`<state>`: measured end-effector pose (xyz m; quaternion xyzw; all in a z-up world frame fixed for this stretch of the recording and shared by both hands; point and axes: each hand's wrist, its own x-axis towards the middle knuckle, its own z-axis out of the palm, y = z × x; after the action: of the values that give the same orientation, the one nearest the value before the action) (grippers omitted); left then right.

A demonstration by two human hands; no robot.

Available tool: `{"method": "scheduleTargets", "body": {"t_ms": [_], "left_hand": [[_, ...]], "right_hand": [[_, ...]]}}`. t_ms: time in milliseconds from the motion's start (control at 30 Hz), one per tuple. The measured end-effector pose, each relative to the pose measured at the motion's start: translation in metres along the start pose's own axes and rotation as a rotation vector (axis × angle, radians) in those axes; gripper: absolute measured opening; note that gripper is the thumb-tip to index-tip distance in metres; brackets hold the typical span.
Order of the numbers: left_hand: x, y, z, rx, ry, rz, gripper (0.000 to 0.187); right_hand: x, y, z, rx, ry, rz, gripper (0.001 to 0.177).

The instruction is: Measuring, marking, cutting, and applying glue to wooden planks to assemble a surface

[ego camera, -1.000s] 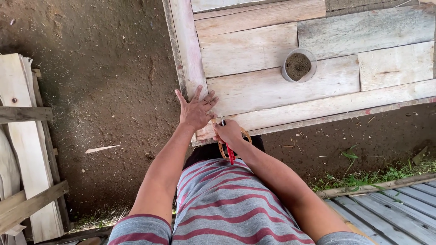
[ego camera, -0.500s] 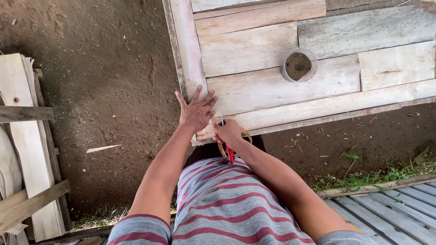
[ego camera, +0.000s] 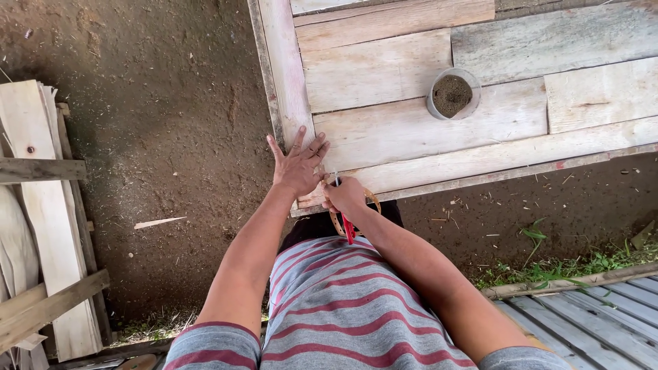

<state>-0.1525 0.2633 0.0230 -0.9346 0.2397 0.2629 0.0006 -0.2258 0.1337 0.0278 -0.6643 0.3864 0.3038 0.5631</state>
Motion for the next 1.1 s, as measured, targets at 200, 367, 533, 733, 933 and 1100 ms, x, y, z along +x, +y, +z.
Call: {"method": "scheduleTargets", "body": {"t_ms": [200, 367, 533, 733, 933, 1100], "left_hand": [[0.001, -0.005, 0.008, 0.022, 0.025, 0.034, 0.081], [-0.005, -0.001, -0.011, 0.034, -0.02, 0.018, 0.087], [-0.006, 0.002, -0.012, 0.033, -0.031, 0.007, 0.087], [-0.007, 0.002, -0.008, 0.04, -0.029, 0.007, 0.087], [-0.011, 0.006, -0.017, 0.073, -0.05, 0.014, 0.089], [-0.021, 0.007, -0.029, 0.049, -0.066, 0.035, 0.102]], "right_hand": [[-0.001, 0.002, 0.001, 0.039, -0.036, 0.019, 0.03], [-0.007, 0.003, -0.011, 0.16, -0.091, 0.029, 0.034], [0.002, 0.022, -0.025, 0.328, -0.152, 0.064, 0.031], [-0.006, 0.01, -0.04, 0.299, -0.159, 0.029, 0.041], [-0.005, -0.001, -0.053, -0.07, -0.11, -0.07, 0.051], [0.027, 0.007, -0.055, -0.852, -0.064, -0.418, 0.037]]}}
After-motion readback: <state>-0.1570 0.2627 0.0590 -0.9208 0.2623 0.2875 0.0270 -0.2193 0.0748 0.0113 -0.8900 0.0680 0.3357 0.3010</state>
